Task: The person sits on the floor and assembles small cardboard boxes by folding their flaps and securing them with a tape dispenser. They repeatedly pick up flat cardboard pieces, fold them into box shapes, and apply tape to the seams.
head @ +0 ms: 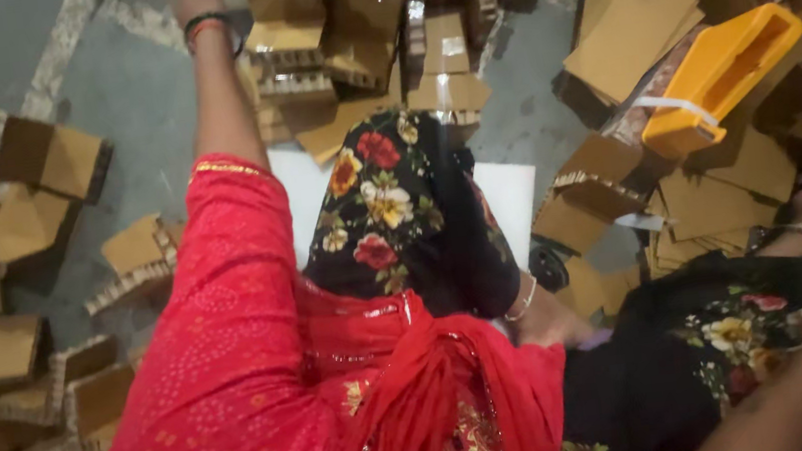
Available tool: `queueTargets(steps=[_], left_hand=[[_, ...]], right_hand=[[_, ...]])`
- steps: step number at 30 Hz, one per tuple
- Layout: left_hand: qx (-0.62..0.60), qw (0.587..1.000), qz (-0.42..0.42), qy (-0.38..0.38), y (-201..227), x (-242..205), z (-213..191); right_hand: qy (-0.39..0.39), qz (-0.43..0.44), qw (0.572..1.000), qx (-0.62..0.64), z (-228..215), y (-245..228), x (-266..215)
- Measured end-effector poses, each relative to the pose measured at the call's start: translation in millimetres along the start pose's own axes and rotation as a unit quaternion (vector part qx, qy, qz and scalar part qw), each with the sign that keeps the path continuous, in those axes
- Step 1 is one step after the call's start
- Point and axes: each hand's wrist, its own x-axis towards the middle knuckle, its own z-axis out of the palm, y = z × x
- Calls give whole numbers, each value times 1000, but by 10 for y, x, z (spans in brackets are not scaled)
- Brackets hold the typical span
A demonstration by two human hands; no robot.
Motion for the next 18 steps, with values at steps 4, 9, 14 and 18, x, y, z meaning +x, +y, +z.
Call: queueTargets(steps=[4,9,14,18], left_hand=[[-107,982,-72,-141,-92,262,-11],[-91,931,-194,-296,-216,124,-5],[-316,865,-343,-186,-221,-258,-74],[-351,891,-277,-78,-133,-183,-478]], right_hand=[[-20,-20,1000,12,368,-179,152],[-40,-23,999,5,473,-35,-7],[-44,-17,999,3,480,16,48],[-35,-48,998,-30,459,41,11]])
